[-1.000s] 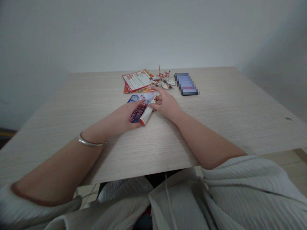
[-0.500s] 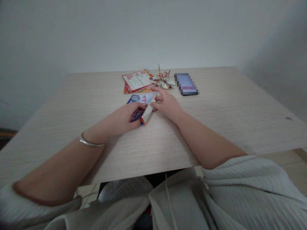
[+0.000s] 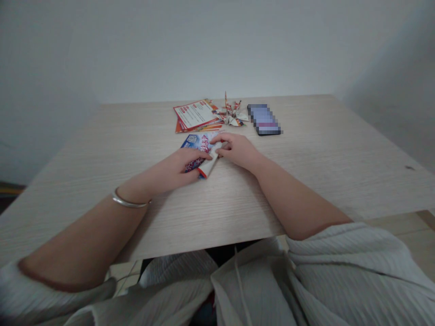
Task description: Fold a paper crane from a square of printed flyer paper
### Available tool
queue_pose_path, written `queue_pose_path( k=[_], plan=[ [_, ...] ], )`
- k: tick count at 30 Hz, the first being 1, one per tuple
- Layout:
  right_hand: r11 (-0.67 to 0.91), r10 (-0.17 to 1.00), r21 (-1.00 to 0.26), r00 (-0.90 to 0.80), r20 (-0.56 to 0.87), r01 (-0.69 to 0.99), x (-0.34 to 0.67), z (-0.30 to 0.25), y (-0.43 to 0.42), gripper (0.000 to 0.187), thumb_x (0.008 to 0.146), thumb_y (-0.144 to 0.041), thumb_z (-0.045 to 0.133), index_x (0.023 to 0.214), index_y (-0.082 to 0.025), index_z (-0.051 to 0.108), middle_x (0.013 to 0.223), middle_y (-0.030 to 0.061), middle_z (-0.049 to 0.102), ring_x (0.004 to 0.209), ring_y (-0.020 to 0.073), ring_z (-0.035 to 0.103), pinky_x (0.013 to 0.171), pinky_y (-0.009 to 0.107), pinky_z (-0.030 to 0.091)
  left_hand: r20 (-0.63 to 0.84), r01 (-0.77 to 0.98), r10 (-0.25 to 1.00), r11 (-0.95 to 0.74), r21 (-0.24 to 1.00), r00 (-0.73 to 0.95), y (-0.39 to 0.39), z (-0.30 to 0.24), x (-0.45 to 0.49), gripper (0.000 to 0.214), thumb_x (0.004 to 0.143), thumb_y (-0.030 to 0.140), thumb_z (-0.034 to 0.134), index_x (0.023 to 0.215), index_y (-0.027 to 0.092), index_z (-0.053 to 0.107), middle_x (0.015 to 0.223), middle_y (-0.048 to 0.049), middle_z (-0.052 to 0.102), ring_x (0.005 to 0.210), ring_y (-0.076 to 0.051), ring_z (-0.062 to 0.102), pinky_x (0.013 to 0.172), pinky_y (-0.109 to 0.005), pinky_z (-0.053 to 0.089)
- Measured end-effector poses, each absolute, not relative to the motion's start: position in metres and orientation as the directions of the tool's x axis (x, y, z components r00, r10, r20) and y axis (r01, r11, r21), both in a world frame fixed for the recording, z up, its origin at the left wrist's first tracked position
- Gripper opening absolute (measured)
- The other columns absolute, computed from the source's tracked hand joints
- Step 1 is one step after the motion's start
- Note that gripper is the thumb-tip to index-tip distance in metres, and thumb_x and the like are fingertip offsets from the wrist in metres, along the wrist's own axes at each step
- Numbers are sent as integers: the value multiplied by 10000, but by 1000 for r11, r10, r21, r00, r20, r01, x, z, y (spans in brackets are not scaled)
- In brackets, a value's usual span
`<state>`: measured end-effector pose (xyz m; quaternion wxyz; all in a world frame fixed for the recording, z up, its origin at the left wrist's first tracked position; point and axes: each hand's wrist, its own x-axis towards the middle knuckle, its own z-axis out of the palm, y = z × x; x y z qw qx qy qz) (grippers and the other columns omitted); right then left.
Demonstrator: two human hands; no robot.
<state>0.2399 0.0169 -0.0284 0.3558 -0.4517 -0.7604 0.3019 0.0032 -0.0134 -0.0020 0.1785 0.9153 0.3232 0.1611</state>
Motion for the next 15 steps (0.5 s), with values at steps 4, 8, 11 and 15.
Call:
queue_pose_path(
  k=[4,8,11,15],
  plan=[
    [396,912,-790,-303,278,468,239,-30,16,325,777,-152,685,1090,-229,723,988,16,748,713,140,643,697,300,538,150,553,677,-692,465,721,-19,3,5,406,939,290,460,1263,171,674,1286,-108,704,1201,-275,631,1103,-469,470],
    [399,916,-727,-286,282,560,238,-25,12,337,809,-191,707,1144,-226,719,966,29,755,695,148,624,686,313,520,149,624,736,-647,438,660,-21,4,8,432,889,453,630,1211,169,674,1171,-121,720,1079,-295,657,991,-460,517],
    [420,908,-660,-295,298,623,238,-19,8,246,839,-229,702,1081,-222,748,885,24,749,714,163,633,697,318,505,144,633,778,-590,502,611,-20,2,9,365,845,360,672,1162,179,675,1101,-90,727,986,-260,671,917,-416,534],
    [440,898,-590,-331,290,677,243,-16,7,149,871,-282,675,971,-229,773,842,31,736,762,191,657,751,348,525,152,557,810,-513,653,567,-17,3,8,407,813,224,616,1215,191,666,1171,-57,723,1005,-216,675,909,-362,535]
  ],
)
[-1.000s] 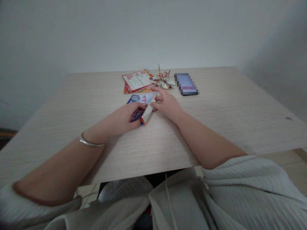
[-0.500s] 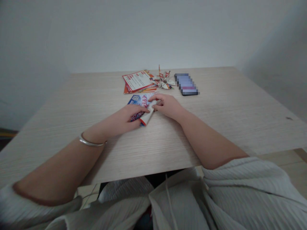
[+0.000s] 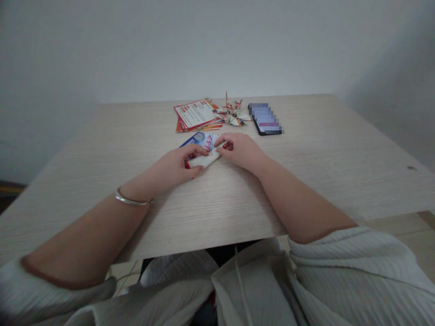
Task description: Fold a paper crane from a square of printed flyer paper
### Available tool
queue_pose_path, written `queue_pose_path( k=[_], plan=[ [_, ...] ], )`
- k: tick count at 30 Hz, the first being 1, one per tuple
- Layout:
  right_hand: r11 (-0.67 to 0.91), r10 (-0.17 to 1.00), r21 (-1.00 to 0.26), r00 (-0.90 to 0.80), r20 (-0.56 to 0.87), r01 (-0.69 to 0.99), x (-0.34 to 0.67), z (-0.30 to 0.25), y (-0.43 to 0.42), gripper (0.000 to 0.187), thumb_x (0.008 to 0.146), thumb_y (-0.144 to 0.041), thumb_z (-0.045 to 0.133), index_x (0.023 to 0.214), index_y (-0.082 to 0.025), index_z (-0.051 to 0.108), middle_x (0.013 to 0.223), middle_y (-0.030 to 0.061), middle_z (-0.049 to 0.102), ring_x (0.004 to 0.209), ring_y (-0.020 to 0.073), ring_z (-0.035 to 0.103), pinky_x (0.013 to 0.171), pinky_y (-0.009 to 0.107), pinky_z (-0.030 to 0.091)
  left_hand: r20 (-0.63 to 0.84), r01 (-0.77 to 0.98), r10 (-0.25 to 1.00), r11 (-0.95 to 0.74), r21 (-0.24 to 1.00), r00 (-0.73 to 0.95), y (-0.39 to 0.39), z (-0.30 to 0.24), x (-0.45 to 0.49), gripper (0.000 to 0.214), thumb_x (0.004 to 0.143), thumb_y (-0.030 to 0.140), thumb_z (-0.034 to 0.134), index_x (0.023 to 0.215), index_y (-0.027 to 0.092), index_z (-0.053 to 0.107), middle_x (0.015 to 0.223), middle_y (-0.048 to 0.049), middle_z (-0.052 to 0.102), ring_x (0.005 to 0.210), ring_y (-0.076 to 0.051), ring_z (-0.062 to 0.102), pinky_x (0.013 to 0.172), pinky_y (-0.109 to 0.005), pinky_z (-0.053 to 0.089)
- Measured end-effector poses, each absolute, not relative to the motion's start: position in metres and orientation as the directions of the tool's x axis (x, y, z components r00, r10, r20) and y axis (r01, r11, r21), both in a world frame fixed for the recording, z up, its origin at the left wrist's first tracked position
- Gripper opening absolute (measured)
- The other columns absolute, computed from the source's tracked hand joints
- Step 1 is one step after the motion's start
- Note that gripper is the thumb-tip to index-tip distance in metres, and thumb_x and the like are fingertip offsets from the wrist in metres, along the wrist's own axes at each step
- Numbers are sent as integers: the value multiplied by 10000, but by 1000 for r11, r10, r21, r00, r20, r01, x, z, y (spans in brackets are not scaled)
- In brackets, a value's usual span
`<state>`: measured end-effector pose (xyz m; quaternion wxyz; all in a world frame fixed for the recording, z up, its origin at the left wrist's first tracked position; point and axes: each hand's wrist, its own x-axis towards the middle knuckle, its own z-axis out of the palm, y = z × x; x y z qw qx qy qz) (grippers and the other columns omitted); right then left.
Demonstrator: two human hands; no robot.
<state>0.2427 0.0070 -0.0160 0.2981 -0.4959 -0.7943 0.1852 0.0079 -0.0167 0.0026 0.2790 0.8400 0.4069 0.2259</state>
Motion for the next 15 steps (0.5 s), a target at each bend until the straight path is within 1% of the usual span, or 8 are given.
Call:
queue_pose_path(
  k=[2,4,5,6,8,11,13,15],
  plan=[
    [522,849,-520,-357,389,676,245,-15,8,124,857,-295,698,928,-233,777,1034,77,746,980,247,682,916,420,527,152,554,834,-477,682,531,-14,4,6,436,796,212,609,1226,192,675,1169,-52,727,950,-206,674,882,-360,543],
    [619,768,-432,-392,506,656,248,-13,8,168,835,-334,741,975,-248,776,1303,107,680,1254,313,601,1090,510,439,191,529,850,-465,710,492,-11,4,4,430,791,217,611,1214,192,685,1176,-50,730,958,-205,672,920,-375,546],
    [659,728,-393,-413,547,641,248,-11,8,219,828,-362,757,1021,-261,768,1402,104,632,1342,332,544,1140,540,389,226,499,853,-469,729,471,-9,4,3,422,796,224,615,1211,193,684,1199,-52,725,1007,-211,670,969,-390,538],
    [693,694,-364,-440,569,622,249,-9,7,264,827,-389,763,1065,-275,755,1455,95,603,1384,339,512,1162,557,359,264,455,855,-471,756,446,-7,4,1,413,804,233,620,1211,192,677,1229,-57,716,1067,-220,664,1016,-404,527],
    [748,637,-322,-491,595,580,249,-5,5,305,833,-416,756,1109,-289,729,1429,80,631,1356,325,541,1154,553,368,312,339,867,-449,827,388,-3,2,-1,417,823,258,632,1235,194,645,1279,-70,695,1140,-232,655,1047,-423,529],
    [792,582,-290,-521,625,537,247,-3,3,345,848,-401,737,1171,-287,694,1306,77,704,1240,298,622,1108,522,421,321,168,886,-392,905,335,3,-4,-1,453,823,266,660,1269,215,597,1297,-78,682,1101,-232,682,975,-419,588],
    [794,575,-291,-504,644,534,246,-4,2,369,869,-378,715,1223,-280,673,1256,80,720,1194,289,644,1079,507,451,329,110,891,-378,919,312,5,-7,0,458,826,249,662,1275,230,578,1316,-79,669,1112,-237,685,945,-409,610],
    [791,575,-299,-481,662,534,246,-5,1,361,890,-357,692,1240,-273,668,1220,81,725,1164,282,653,1054,496,476,342,99,891,-385,918,298,5,-7,1,444,843,233,645,1278,238,560,1330,-83,658,1148,-242,678,949,-400,614]
  ],
)
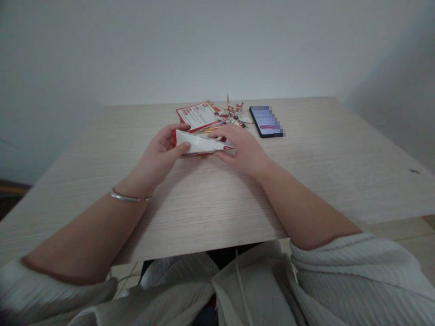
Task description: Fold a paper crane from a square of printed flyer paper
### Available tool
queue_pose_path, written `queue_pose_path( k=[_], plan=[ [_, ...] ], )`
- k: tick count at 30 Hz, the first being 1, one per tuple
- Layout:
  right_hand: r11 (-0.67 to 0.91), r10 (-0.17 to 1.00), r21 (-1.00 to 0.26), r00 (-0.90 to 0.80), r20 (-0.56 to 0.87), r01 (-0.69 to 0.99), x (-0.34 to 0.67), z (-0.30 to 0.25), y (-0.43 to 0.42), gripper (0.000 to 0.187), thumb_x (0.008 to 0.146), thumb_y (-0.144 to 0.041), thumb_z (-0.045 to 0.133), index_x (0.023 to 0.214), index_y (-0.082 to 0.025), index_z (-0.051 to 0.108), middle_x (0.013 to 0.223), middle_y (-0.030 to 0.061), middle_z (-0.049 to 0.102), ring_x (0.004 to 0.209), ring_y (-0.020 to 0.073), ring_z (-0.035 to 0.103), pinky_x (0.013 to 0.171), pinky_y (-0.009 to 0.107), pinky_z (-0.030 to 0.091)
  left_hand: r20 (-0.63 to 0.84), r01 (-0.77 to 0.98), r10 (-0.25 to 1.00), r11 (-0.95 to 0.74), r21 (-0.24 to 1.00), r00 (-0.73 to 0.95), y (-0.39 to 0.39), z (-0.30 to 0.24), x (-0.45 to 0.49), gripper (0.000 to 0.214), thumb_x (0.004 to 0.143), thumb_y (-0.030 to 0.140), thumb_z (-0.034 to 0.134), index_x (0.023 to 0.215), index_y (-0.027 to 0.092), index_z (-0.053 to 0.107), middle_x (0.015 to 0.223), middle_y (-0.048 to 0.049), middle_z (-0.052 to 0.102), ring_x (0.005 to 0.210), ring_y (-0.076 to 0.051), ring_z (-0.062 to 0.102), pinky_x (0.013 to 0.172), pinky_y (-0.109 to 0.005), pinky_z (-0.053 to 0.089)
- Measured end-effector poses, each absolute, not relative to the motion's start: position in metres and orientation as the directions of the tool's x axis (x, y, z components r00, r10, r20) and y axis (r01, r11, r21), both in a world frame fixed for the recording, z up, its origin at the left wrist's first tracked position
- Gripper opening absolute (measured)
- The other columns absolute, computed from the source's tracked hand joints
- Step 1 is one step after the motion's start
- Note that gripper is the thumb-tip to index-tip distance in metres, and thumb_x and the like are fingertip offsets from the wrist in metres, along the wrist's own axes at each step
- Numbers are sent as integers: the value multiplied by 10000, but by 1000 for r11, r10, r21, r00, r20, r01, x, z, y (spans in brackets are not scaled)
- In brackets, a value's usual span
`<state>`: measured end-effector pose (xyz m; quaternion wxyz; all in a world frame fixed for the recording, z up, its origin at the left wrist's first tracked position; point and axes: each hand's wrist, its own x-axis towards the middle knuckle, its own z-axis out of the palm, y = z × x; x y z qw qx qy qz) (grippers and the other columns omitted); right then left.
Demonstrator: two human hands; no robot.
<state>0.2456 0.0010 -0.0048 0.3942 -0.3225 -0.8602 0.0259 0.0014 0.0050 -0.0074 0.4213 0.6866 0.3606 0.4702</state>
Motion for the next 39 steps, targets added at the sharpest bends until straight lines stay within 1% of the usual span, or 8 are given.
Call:
queue_pose_path(
  k=[3,5,10,13,20,33,36,39],
  plan=[
    [796,563,-289,-476,676,532,245,-1,-3,269,913,-322,671,1178,-282,696,1221,72,716,1156,271,656,1041,484,499,368,121,888,-412,903,276,2,-6,4,435,881,237,621,1306,237,528,1330,-96,657,1187,-240,668,989,-401,600],
    [788,561,-264,-471,681,557,244,5,-7,206,918,-297,673,1119,-300,717,1302,65,684,1201,279,640,1048,494,501,384,129,887,-425,896,256,-1,-5,6,452,904,260,613,1342,243,500,1333,-104,660,1193,-244,671,1006,-415,592],
    [745,535,-171,-425,730,645,240,13,-16,185,907,-309,720,1090,-337,731,1456,50,592,1312,346,565,1098,606,433,410,92,890,-433,896,197,-5,-5,11,537,926,312,627,1420,271,420,1363,-113,649,1232,-269,668,1016,-458,587],
    [738,507,-131,-416,755,662,237,10,-16,188,913,-359,728,1101,-349,730,1396,38,638,1296,343,565,1115,625,401,414,53,894,-428,902,171,-4,-8,13,545,931,327,622,1422,263,394,1394,-123,632,1261,-264,657,1026,-454,584],
    [759,505,-125,-457,732,639,233,6,-14,127,975,-367,650,1042,-308,740,1089,25,774,1083,255,650,1034,480,467,386,53,905,-400,915,180,-4,-13,15,546,931,367,625,1412,252,392,1409,-127,634,1271,-253,659,1046,-422,574],
    [749,532,-130,-473,702,649,232,2,-11,197,1004,-368,599,906,-276,742,974,20,802,960,221,691,953,419,467,290,-33,932,-290,956,219,-3,-14,15,556,883,327,661,1375,222,422,1253,-104,721,1126,-246,720,989,-428,598],
    [762,530,-140,-485,695,632,231,2,-10,202,998,-369,601,886,-277,741,962,21,792,968,222,684,947,419,467,283,8,927,-294,956,247,-3,-14,15,552,904,331,634,1395,227,404,1266,-107,711,1110,-242,720,973,-429,601],
    [759,534,-132,-494,686,638,231,2,-9,194,990,-368,607,876,-288,742,939,13,781,969,225,670,940,422,462,346,137,910,-383,914,230,-3,-14,13,480,942,333,587,1382,228,425,1337,-118,660,1171,-237,680,1002,-419,576]
  ],
)
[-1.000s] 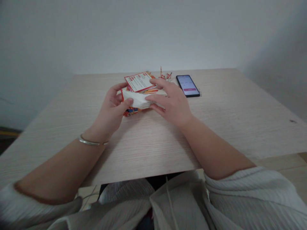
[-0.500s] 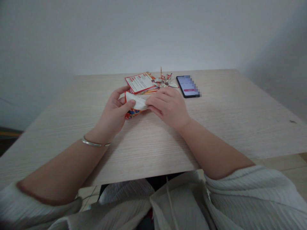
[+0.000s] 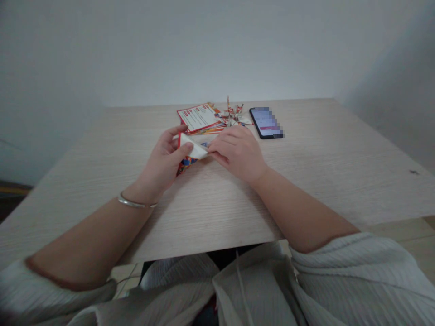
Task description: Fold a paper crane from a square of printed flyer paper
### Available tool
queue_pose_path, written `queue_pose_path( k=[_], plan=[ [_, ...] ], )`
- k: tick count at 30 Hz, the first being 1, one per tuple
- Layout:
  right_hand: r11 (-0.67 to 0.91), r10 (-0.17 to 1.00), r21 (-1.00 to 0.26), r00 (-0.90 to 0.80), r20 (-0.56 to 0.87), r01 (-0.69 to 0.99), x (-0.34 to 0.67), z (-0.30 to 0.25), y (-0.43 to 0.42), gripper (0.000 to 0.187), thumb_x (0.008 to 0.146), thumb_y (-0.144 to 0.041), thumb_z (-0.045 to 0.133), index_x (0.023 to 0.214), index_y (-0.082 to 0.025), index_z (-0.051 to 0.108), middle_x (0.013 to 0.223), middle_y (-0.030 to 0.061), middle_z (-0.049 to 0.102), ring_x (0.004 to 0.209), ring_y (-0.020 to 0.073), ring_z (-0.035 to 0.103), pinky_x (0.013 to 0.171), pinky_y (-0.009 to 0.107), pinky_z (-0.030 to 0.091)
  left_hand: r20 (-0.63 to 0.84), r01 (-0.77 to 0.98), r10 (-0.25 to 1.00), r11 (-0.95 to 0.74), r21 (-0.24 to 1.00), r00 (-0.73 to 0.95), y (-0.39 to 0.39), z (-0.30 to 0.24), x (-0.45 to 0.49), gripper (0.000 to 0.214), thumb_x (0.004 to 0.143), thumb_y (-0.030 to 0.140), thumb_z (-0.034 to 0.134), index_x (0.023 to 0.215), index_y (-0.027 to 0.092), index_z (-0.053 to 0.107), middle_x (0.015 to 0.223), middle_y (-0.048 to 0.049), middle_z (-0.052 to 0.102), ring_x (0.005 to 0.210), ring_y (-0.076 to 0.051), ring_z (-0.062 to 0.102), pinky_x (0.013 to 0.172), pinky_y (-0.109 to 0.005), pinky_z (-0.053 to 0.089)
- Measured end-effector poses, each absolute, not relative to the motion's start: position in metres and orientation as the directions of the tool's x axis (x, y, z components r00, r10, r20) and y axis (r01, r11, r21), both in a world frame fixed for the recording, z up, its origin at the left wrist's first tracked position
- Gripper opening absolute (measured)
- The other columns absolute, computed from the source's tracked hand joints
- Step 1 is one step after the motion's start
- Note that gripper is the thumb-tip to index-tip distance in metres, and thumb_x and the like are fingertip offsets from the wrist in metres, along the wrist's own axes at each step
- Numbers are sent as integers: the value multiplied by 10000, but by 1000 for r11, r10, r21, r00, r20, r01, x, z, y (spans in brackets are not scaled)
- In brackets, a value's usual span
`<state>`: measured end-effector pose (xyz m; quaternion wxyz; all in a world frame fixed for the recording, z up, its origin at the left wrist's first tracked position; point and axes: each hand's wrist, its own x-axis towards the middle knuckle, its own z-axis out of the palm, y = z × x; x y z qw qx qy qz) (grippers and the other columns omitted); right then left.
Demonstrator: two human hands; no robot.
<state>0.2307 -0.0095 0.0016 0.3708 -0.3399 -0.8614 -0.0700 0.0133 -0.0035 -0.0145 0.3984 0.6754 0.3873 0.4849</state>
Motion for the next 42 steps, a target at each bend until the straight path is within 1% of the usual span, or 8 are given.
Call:
queue_pose_path(
  k=[4,9,13,17,21,27,33,42],
  plan=[
    [754,532,-118,-496,687,646,230,3,-11,205,989,-369,602,858,-294,741,914,6,773,965,227,655,934,426,457,522,386,840,-535,751,148,-5,-11,8,445,926,336,625,1331,232,475,1366,-114,576,1231,-234,593,1044,-409,530],
    [733,532,-125,-449,718,668,230,3,-12,195,982,-336,606,847,-288,738,901,13,775,986,243,647,944,443,455,623,558,781,-537,633,45,-7,-6,6,369,839,325,720,1121,223,506,1209,-90,564,1076,-216,584,991,-411,525],
    [749,522,-119,-470,712,651,231,1,-9,181,979,-316,606,854,-267,727,904,24,778,951,235,655,932,432,468,405,425,914,-375,824,21,-6,-9,10,339,864,335,671,1105,219,463,1080,-55,607,955,-178,626,873,-371,554],
    [779,527,-143,-514,677,610,231,-3,-6,131,959,-305,641,859,-272,718,947,15,783,944,227,669,955,438,460,207,272,966,-244,931,157,-1,-11,9,353,867,298,652,1170,220,489,981,-31,666,839,-159,670,746,-318,570],
    [818,502,-161,-547,670,553,232,-7,-4,127,967,-302,645,870,-264,718,1046,27,778,1004,222,674,969,433,462,261,128,951,-284,950,168,5,-12,4,426,852,248,670,1239,223,495,1075,-63,711,882,-183,720,789,-348,611],
    [855,450,-125,-600,661,504,233,-9,-1,126,979,-261,634,927,-223,743,1055,67,771,994,215,681,914,397,503,335,8,930,-340,940,148,11,-17,3,428,864,228,681,1253,223,503,1025,-54,744,860,-183,736,794,-353,632],
    [862,429,-88,-624,653,500,229,-9,-4,189,996,-197,582,980,-215,769,1018,63,767,950,196,679,864,354,515,437,25,887,-445,895,151,12,-18,6,335,930,213,565,1260,240,518,1133,-70,744,980,-186,739,863,-352,625],
    [784,555,-189,-532,639,592,229,-8,-9,176,976,-216,604,963,-242,778,1007,59,755,954,215,674,879,373,513,384,145,891,-425,894,243,17,-27,-1,574,890,232,580,1446,213,442,1474,-135,572,1384,-301,544,1194,-559,430]
  ],
)
